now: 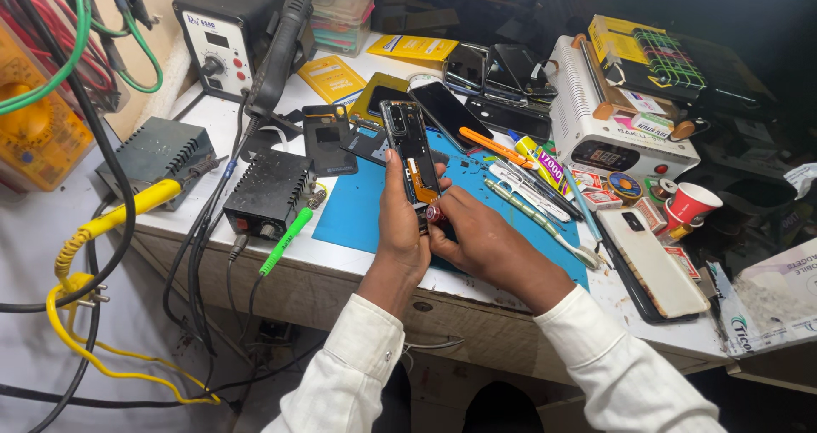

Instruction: The person uses a small screwdriver to remove and replace screws from the internal chassis of a mobile phone. The person handles the phone body, several internal components, and the detached screen assembly by hand.

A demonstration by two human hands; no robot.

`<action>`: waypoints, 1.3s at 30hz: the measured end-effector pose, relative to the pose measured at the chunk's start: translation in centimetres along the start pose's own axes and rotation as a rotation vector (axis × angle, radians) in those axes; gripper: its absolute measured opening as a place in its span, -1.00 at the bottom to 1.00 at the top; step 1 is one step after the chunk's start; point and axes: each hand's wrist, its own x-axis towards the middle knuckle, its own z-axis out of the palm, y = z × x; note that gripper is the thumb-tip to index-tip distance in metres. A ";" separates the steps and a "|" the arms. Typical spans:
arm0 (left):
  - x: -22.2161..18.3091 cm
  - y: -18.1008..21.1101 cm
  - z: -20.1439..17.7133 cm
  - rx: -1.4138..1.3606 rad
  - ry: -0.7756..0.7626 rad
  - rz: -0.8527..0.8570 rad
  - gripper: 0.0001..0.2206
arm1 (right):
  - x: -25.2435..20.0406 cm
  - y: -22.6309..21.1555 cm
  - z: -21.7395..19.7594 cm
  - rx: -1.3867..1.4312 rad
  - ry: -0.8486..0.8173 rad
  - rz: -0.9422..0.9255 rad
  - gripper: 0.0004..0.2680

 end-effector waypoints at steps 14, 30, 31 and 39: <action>0.4 -0.3 -0.2 -0.091 0.013 0.015 -0.42 | 0.9 -0.1 -2.6 -0.018 0.003 0.102 -0.89; -0.2 0.3 0.4 -0.002 0.027 0.018 -0.42 | 0.7 -0.5 -2.1 -0.028 0.006 -0.010 -0.90; -0.2 0.3 0.3 -0.002 0.028 0.017 -0.42 | 0.6 -0.6 -1.9 -0.028 0.006 -0.010 -0.90; -0.3 0.1 0.1 -0.008 0.052 0.020 -0.42 | 0.5 -0.4 -0.8 -0.029 0.010 -0.032 -0.88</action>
